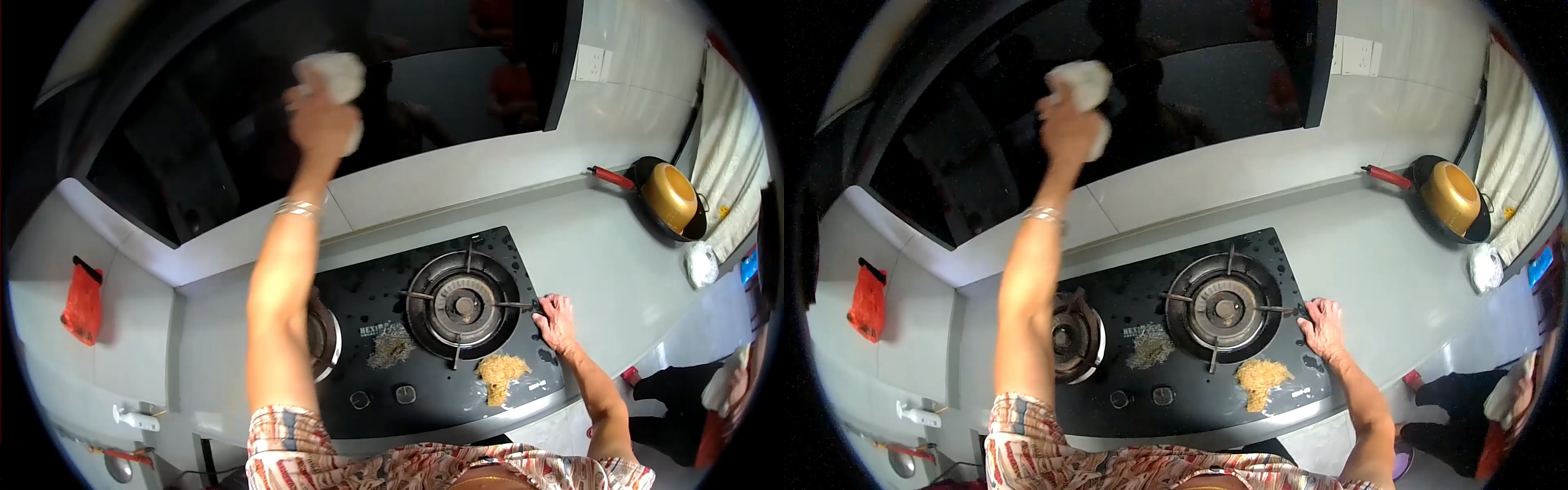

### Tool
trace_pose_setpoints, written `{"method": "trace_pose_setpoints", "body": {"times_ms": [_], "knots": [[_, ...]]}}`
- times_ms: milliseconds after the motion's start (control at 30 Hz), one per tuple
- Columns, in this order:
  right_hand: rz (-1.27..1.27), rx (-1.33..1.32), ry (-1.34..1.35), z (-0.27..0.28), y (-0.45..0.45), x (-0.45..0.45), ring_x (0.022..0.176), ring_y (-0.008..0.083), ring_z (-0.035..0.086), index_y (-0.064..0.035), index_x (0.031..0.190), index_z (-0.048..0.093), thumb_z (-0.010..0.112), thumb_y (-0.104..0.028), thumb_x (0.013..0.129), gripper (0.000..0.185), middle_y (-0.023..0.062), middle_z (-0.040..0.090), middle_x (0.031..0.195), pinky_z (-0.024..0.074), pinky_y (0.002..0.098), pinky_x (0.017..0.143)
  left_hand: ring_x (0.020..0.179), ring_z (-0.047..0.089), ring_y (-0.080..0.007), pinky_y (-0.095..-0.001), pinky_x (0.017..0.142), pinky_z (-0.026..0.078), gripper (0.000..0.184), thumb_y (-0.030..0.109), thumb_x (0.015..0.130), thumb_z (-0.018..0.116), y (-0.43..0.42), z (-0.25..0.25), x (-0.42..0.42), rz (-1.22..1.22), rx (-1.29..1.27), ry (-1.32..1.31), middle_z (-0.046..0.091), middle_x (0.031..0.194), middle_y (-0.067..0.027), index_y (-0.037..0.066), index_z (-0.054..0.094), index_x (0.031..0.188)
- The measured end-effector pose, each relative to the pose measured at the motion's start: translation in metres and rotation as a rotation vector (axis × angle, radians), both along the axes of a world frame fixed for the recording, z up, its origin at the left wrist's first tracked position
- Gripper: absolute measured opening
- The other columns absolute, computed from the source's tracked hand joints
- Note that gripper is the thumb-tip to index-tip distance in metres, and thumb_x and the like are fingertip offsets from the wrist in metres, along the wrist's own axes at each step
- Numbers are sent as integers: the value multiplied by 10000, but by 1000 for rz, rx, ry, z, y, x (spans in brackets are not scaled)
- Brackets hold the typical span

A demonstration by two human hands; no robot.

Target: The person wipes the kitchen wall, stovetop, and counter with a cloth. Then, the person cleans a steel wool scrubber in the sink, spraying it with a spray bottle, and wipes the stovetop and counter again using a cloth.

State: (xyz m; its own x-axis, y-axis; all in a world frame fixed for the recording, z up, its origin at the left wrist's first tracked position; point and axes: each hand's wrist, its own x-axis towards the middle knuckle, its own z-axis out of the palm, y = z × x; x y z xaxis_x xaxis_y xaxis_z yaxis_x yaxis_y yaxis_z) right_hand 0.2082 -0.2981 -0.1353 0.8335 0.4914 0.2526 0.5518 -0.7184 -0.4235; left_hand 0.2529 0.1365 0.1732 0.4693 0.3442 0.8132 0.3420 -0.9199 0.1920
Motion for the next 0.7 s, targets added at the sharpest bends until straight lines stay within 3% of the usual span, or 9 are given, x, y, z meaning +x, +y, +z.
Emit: {"method": "trace_pose_setpoints", "body": {"times_ms": [67, 100, 267, 333, 433, 600, 700], "knots": [[15, 36, -13, -3, -2, 1, 964, 301, 407, -45, 1072, 545, 557, -269, 746, 396, 137, 472, 1028, 326, 398, 844, 840, 576, -384, -407, 642, 514, 875, 96, 578, 641, -62, -1, 24, -144, -101, 78, 347, 1174, -262, 97, 227, 1348], [30, 39, -8, -3, -3, 0, 964, 301, 407, -45, 1072, 545, 557, -269, 746, 396, 137, 472, 1028, 326, 398, 844, 845, 580, -387, -409, 666, 511, 838, 99, 623, 630, -87, -4, 37, -171, -103, 97, 331, 1196, -256, 151, 234, 1360], [43, 45, -5, -6, -7, 3, 964, 293, 411, -41, 1066, 544, 555, -262, 749, 386, 136, 478, 1019, 327, 394, 852, 929, 513, -391, -403, 721, 497, 779, 48, 653, 633, -139, -27, 67, -309, 15, 270, 339, 1151, -219, 95, 254, 1331], [50, 58, -6, -7, -9, 3, 961, 293, 413, -40, 1066, 543, 553, -257, 751, 383, 136, 478, 1019, 327, 393, 853, 888, 556, -382, -415, 645, 512, 772, 53, 648, 633, -126, -32, 60, -325, 171, 260, 375, 1110, -197, 138, 280, 1330], [63, 77, 0, -2, -6, 0, 957, 296, 416, -36, 1061, 545, 547, -246, 754, 371, 137, 477, 1016, 329, 395, 856, 885, 558, -384, -421, 656, 512, 767, 44, 650, 632, -82, -19, 26, -202, 188, 286, 384, 1098, -201, 136, 281, 1326], [76, 108, -63, -16, -7, 5, 961, 314, 418, -21, 1057, 537, 532, -226, 756, 365, 151, 468, 1015, 325, 408, 863, 930, 532, -421, -432, 744, 494, 784, 47, 655, 628, 34, -1, -55, 87, 88, 128, 372, 1129, -232, 104, 245, 1336], [67, 87, -45, -13, -5, 3, 962, 323, 416, -11, 1063, 526, 520, -221, 757, 372, 162, 457, 1012, 320, 415, 867, 966, 522, -415, -424, 808, 473, 785, 86, 669, 620, 105, -5, -100, 282, -109, 80, 331, 1201, -255, 79, 221, 1346]]}}
